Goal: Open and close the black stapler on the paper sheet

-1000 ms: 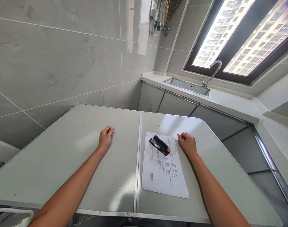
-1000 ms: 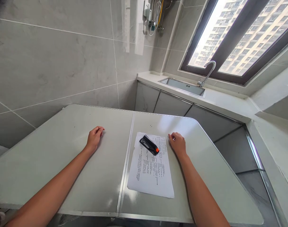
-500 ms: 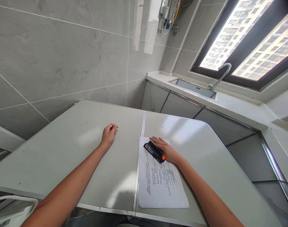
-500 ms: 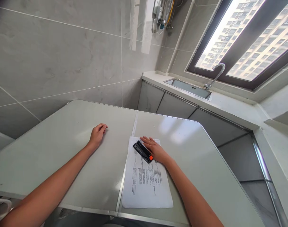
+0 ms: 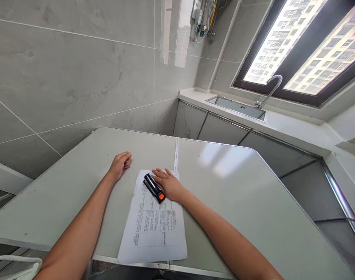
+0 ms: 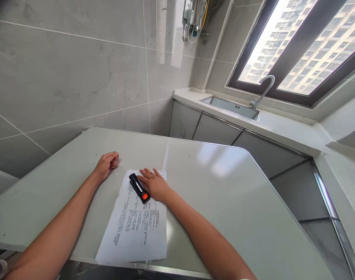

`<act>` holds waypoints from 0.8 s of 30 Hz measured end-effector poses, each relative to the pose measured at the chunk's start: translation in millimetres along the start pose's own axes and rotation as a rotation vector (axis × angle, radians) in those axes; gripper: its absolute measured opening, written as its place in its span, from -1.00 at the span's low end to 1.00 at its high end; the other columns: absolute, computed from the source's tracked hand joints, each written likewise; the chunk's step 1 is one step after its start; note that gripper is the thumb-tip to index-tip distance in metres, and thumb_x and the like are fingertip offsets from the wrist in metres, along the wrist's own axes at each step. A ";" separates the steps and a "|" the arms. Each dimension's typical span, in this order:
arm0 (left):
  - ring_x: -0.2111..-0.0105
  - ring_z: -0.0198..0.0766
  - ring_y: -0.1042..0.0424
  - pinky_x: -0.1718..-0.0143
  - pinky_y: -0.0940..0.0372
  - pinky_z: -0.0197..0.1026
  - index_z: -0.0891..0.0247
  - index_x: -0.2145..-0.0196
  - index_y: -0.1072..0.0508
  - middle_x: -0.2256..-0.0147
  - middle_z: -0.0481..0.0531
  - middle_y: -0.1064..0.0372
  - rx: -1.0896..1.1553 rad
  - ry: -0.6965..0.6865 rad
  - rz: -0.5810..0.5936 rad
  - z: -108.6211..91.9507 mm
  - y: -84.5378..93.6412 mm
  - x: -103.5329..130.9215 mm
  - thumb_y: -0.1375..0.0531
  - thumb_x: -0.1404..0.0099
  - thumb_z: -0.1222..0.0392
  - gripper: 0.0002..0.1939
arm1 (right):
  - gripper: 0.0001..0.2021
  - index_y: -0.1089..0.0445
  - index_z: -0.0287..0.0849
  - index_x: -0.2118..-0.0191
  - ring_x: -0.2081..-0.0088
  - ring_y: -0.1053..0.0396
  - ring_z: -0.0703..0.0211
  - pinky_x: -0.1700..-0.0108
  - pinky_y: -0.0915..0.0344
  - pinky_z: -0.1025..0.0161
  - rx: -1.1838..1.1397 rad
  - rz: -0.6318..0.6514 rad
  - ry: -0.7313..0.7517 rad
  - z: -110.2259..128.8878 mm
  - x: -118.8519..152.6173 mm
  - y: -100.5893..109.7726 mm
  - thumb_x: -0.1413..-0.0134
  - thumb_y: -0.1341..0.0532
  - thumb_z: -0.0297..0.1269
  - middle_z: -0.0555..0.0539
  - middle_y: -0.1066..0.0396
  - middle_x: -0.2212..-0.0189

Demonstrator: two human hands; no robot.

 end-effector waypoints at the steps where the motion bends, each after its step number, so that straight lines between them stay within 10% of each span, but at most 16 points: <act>1: 0.65 -0.44 0.09 0.64 0.04 -0.31 0.19 0.50 -0.19 0.59 -0.20 0.11 0.017 -0.026 -0.039 -1.7 7.7 -1.2 -0.25 -0.27 0.00 -0.64 | -0.56 -0.22 0.03 -0.38 -0.47 0.02 -0.01 -0.47 0.13 -0.22 0.010 -0.010 -0.013 2.7 -10.9 -4.7 -0.48 0.00 -0.25 -0.10 -0.13 -0.42; 9: 0.65 -0.42 0.03 0.67 0.02 -0.33 0.19 0.49 -0.26 0.59 -0.17 0.07 -0.011 -0.094 -0.132 7.8 10.7 -3.3 -0.23 -0.29 -0.01 -0.67 | -0.59 -0.29 -0.03 -0.31 -0.41 -0.08 -0.03 -0.41 0.00 -0.18 -0.042 -0.079 -0.036 0.6 -57.6 -16.8 -0.42 -0.06 -0.28 -0.14 -0.21 -0.37; 16: 0.64 -0.39 -0.01 0.62 0.06 -0.31 0.20 0.51 -0.34 0.63 -0.15 0.01 -0.292 -0.091 -0.144 15.8 6.9 -9.2 -0.21 -0.30 -0.05 -0.67 | -0.69 -0.55 -0.17 0.03 -0.09 -0.30 -0.11 -0.14 -0.30 -0.07 0.050 -0.712 -0.642 -146.0 44.3 84.4 -0.18 -0.14 -0.33 -0.23 -0.42 0.05; 24: 0.63 -0.36 0.03 0.57 0.12 -0.25 0.21 0.53 -0.33 0.64 -0.16 0.03 -0.439 -0.127 -0.107 11.3 -2.0 -6.2 -0.16 -0.32 -0.07 -0.63 | -0.68 -0.59 -0.21 0.24 0.31 -0.40 0.03 0.05 -0.33 0.05 0.134 -0.602 -0.695 -205.9 75.3 105.0 -0.10 -0.07 -0.37 -0.19 -0.50 0.27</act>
Point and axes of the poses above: each hand's wrist, its own x-axis away from the middle knuckle, its own y-axis out of the back of the hand, z = x × y, the point moved 6 cm from there along -x, towards the middle knuckle
